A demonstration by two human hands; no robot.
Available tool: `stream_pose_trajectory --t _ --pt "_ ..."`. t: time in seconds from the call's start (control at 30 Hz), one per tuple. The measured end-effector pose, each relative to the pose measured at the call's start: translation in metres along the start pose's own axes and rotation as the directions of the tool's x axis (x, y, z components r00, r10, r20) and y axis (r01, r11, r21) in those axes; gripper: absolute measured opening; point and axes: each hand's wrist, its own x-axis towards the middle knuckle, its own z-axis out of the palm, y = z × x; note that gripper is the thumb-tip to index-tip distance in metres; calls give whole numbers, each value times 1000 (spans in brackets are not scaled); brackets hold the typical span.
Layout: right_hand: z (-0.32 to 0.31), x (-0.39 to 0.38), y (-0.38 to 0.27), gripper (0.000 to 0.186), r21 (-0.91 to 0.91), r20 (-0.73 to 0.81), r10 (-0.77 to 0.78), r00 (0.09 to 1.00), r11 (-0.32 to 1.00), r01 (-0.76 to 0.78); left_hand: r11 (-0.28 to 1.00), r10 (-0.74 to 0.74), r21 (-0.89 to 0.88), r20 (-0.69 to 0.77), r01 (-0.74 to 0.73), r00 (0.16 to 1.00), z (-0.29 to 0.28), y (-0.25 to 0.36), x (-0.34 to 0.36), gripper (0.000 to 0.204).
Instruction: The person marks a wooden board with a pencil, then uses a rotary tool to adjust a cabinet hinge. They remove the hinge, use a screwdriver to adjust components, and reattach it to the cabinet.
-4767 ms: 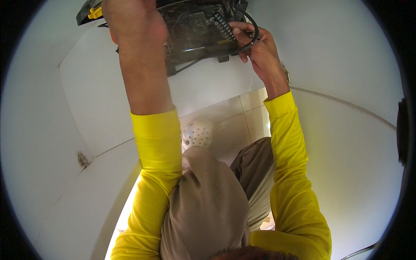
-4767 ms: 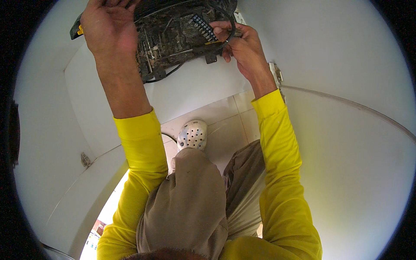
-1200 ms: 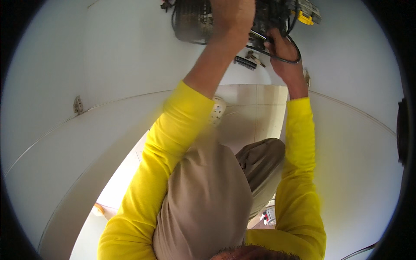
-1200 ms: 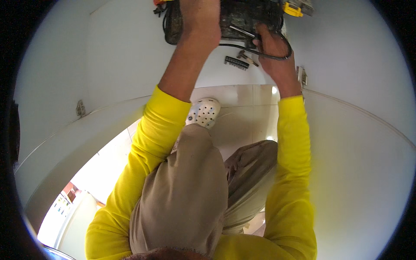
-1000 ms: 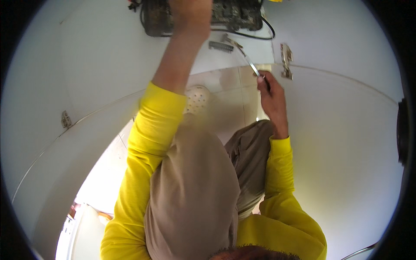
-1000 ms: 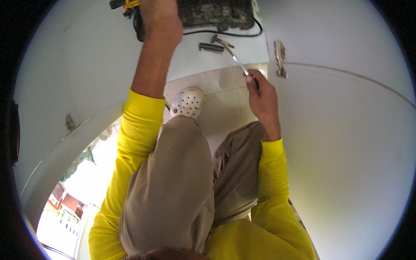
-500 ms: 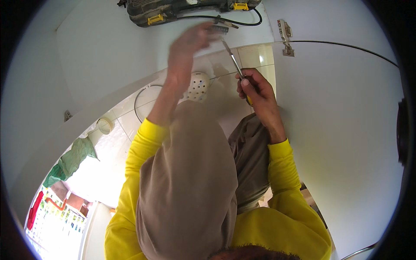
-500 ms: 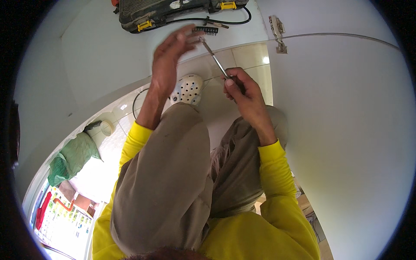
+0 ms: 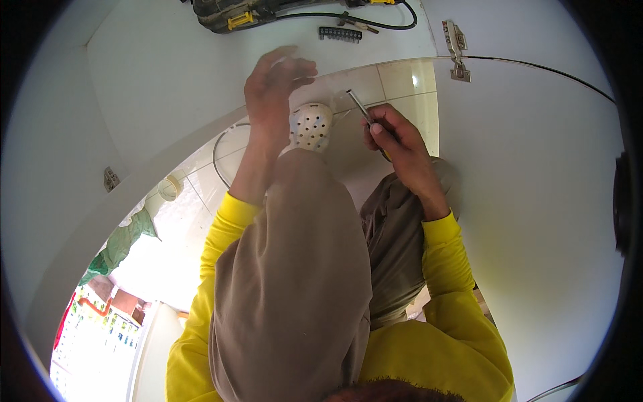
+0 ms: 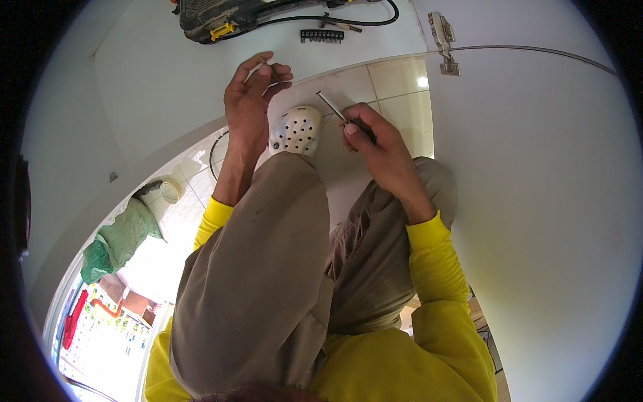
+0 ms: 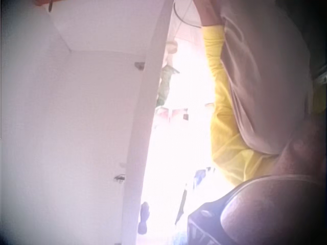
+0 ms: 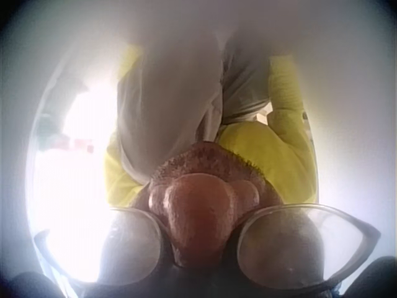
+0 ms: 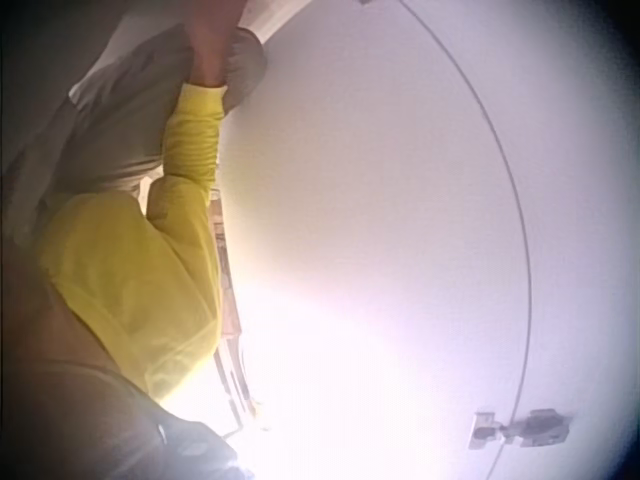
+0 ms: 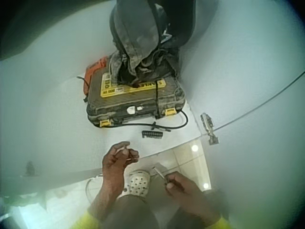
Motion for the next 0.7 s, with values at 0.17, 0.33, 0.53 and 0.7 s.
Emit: stream_pose_trajectory --t 0.17,0.33,0.53,0.7 --pt "0 2 -6 17 33 -35 -21 999 999 22 821 196 547 3 -166 981 -20 -20 33 31" --pt "-3 7 -17 20 -205 -185 -15 983 978 -24 291 426 919 125 -267 896 23 -14 55 42" --pt "-32 47 -8 32 -547 -254 -250 934 834 74 229 361 936 174 -268 916 31 -29 75 42" --pt "-43 72 4 43 -533 -309 -269 912 844 68 576 211 786 121 -223 970 23 -23 53 31"
